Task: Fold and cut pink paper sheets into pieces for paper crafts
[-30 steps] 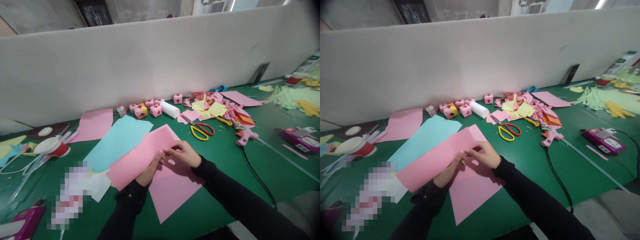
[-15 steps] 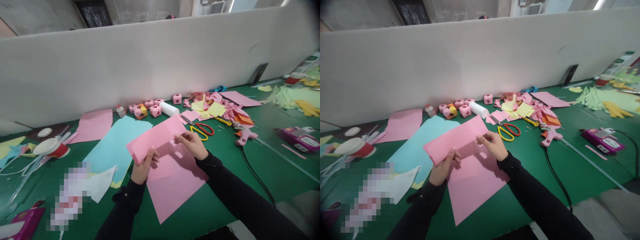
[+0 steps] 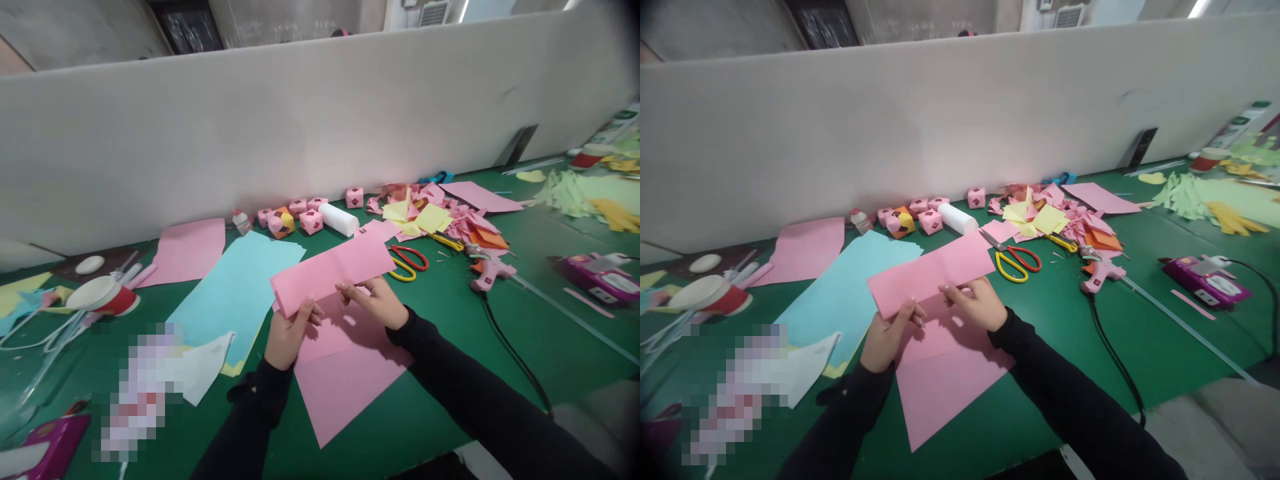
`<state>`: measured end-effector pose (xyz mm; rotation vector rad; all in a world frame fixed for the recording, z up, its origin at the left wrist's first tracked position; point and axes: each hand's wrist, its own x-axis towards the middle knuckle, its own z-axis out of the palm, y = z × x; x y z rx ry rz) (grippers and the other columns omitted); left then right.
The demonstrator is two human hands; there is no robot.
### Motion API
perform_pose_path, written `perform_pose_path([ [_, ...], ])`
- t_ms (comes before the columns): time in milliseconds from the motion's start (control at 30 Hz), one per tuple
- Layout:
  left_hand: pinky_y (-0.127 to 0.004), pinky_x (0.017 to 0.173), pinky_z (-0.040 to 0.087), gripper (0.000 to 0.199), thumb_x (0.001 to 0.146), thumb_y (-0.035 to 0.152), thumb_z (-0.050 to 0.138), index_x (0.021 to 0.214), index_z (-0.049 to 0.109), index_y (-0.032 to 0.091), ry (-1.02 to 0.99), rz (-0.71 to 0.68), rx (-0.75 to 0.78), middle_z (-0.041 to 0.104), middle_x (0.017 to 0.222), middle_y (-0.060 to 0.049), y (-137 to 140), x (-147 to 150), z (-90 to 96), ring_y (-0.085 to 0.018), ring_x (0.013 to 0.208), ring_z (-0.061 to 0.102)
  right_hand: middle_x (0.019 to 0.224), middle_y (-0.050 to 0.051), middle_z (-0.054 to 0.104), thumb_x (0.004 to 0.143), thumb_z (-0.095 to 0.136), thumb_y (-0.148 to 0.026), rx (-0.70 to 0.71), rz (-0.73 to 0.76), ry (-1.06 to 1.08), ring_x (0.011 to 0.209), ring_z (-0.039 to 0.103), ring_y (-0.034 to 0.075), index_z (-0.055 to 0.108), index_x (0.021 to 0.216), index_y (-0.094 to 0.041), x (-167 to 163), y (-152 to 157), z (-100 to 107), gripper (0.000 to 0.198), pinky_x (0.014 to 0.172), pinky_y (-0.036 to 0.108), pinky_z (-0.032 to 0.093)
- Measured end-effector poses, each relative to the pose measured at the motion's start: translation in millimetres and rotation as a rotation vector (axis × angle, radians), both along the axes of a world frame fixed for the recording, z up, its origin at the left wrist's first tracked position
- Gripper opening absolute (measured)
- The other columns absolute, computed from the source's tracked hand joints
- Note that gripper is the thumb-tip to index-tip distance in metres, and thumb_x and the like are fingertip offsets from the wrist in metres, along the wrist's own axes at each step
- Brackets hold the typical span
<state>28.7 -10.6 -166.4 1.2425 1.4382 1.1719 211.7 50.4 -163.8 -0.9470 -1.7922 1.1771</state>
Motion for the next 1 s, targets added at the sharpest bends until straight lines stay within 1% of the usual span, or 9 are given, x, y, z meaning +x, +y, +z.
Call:
perform_pose_path([
  [133, -0.024, 0.046, 0.051, 0.042, 0.084, 0.053, 0.055, 0.071, 0.063, 0.013, -0.014, 0.047, 0.011, 0.062, 0.061, -0.003, 3, -7, -4.6, -0.013, 0.052, 0.059, 0.060, 0.002, 0.065, 0.089, 0.052, -0.045, 0.008, -0.070, 0.048, 0.065, 0.064, 0.016, 0.060, 0.057, -0.017, 4, 4, 1, 0.044, 0.071, 0.025, 0.047],
  [300, -0.024, 0.045, 0.051, 0.041, 0.084, 0.051, 0.056, 0.073, 0.065, 0.013, -0.028, 0.086, 0.034, 0.064, 0.063, -0.004, 4, -9, -6.5, -0.014, 0.056, 0.060, 0.059, 0.002, 0.064, 0.089, 0.053, -0.044, 0.018, -0.082, 0.088, 0.064, 0.063, 0.015, 0.059, 0.056, -0.017, 3, 4, 1, 0.043, 0.070, 0.025, 0.045],
  [467, -0.024, 0.052, 0.052, 0.038, 0.086, 0.047, 0.055, 0.072, 0.067, 0.014, -0.042, 0.084, 0.104, 0.065, 0.064, -0.003, 5, -12, -2.8, -0.013, 0.056, 0.060, 0.059, 0.003, 0.063, 0.089, 0.055, -0.041, 0.024, -0.133, 0.157, 0.065, 0.062, 0.016, 0.060, 0.056, -0.017, 7, 7, -2, 0.041, 0.074, 0.027, 0.045],
  [567, -0.024, 0.057, 0.052, 0.036, 0.086, 0.046, 0.056, 0.074, 0.068, 0.015, -0.055, 0.161, 0.142, 0.066, 0.068, -0.003, 7, -16, -2.4, -0.012, 0.059, 0.060, 0.061, 0.003, 0.064, 0.088, 0.057, -0.040, 0.008, -0.157, 0.213, 0.066, 0.063, 0.016, 0.062, 0.058, -0.017, 8, 10, -6, 0.039, 0.075, 0.028, 0.047],
  [633, -0.023, 0.055, 0.051, 0.037, 0.085, 0.048, 0.056, 0.076, 0.068, 0.015, -0.087, 0.245, 0.148, 0.066, 0.070, -0.003, 9, -19, -4.1, -0.011, 0.057, 0.059, 0.066, 0.004, 0.067, 0.088, 0.057, -0.041, -0.014, -0.163, 0.247, 0.069, 0.064, 0.017, 0.066, 0.064, -0.016, 7, 10, -8, 0.035, 0.075, 0.029, 0.048],
  [700, -0.023, 0.052, 0.050, 0.040, 0.084, 0.053, 0.056, 0.079, 0.066, 0.015, -0.137, 0.278, 0.119, 0.065, 0.071, -0.003, 11, -21, -6.4, -0.011, 0.055, 0.058, 0.072, 0.005, 0.070, 0.088, 0.056, -0.041, -0.038, -0.140, 0.273, 0.073, 0.065, 0.017, 0.068, 0.070, -0.016, 4, 9, -9, 0.033, 0.076, 0.029, 0.049],
  [800, -0.023, 0.047, 0.049, 0.047, 0.080, 0.060, 0.057, 0.086, 0.065, 0.014, -0.223, 0.165, 0.020, 0.065, 0.077, -0.004, 12, -20, -8.8, -0.012, 0.057, 0.060, 0.074, 0.006, 0.070, 0.088, 0.056, -0.042, -0.075, -0.101, 0.305, 0.075, 0.065, 0.017, 0.069, 0.073, -0.016, -1, 6, -8, 0.033, 0.078, 0.030, 0.049],
  [900, -0.024, 0.050, 0.050, 0.051, 0.073, 0.060, 0.065, 0.094, 0.064, 0.014, -0.260, 0.022, -0.085, 0.065, 0.087, -0.006, 11, -15, -8.4, -0.012, 0.060, 0.061, 0.070, 0.005, 0.069, 0.087, 0.058, -0.044, -0.129, -0.069, 0.352, 0.072, 0.065, 0.017, 0.068, 0.071, -0.016, -3, 3, -6, 0.033, 0.075, 0.030, 0.050],
  [1000, -0.023, 0.052, 0.050, 0.048, 0.069, 0.052, 0.073, 0.095, 0.062, 0.014, -0.321, 0.002, -0.150, 0.064, 0.083, -0.004, 10, -12, -7.0, -0.010, 0.058, 0.060, 0.067, 0.004, 0.067, 0.085, 0.060, -0.045, -0.156, -0.026, 0.377, 0.069, 0.064, 0.016, 0.067, 0.068, -0.016, -3, 2, -4, 0.034, 0.073, 0.030, 0.050],
])
